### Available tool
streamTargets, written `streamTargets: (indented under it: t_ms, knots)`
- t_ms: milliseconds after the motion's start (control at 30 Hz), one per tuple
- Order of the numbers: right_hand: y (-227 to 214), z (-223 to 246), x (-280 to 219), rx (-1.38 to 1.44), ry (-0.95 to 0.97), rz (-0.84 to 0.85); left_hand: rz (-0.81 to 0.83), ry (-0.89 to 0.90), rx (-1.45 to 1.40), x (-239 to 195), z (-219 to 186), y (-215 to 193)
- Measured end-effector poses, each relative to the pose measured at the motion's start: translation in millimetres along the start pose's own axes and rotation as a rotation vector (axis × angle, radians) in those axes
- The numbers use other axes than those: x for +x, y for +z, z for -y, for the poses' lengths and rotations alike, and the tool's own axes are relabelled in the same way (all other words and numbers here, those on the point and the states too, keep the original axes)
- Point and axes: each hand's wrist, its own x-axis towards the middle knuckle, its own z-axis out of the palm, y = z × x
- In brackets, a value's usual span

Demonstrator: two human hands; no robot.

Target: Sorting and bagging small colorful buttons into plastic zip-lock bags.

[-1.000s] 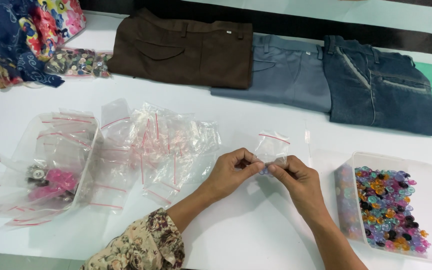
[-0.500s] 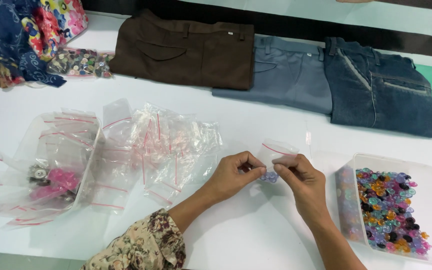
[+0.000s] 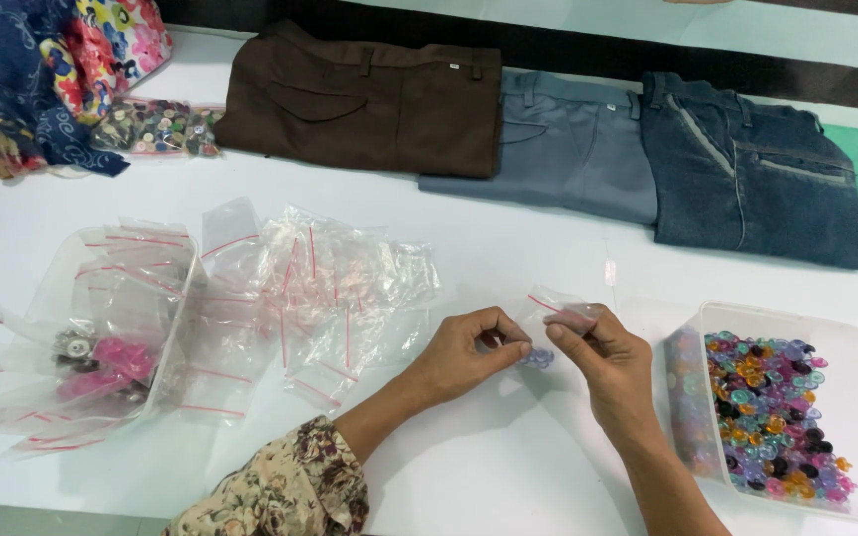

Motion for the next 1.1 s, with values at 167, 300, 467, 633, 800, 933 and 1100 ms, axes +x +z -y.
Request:
streamTargets:
  t_ms: [167,300,467,633,800,933,1100]
  knots:
    - [5,10,0,0.02,0.001,0.04,-0.041,0.058,0.047,3,0,0]
    - [7,9,-1,-0.008,0.0,0.078,-0.117,0.139,0.056,6,1,-3]
    - [-2,8,0,0.023,0.06,0.055,-0.132,0.095,0.019,3,-9,0]
    - [-1,10,-1,0.044,0.154,0.084,-0.119,-0.027,-0.01,2,-17,-2]
    - [-2,15,-1,-0.054,0.162,0.063,-0.16,0.002,-0.004,2,-15,-2]
    - [-4,12,-2,-0.024,0.108,0.046,-0.13,0.045,0.038,2,-13,-2]
    - [-3,12,-4,-0.122,-0.045,0.037,-0.082,0.045,0.063,1,-15,-2]
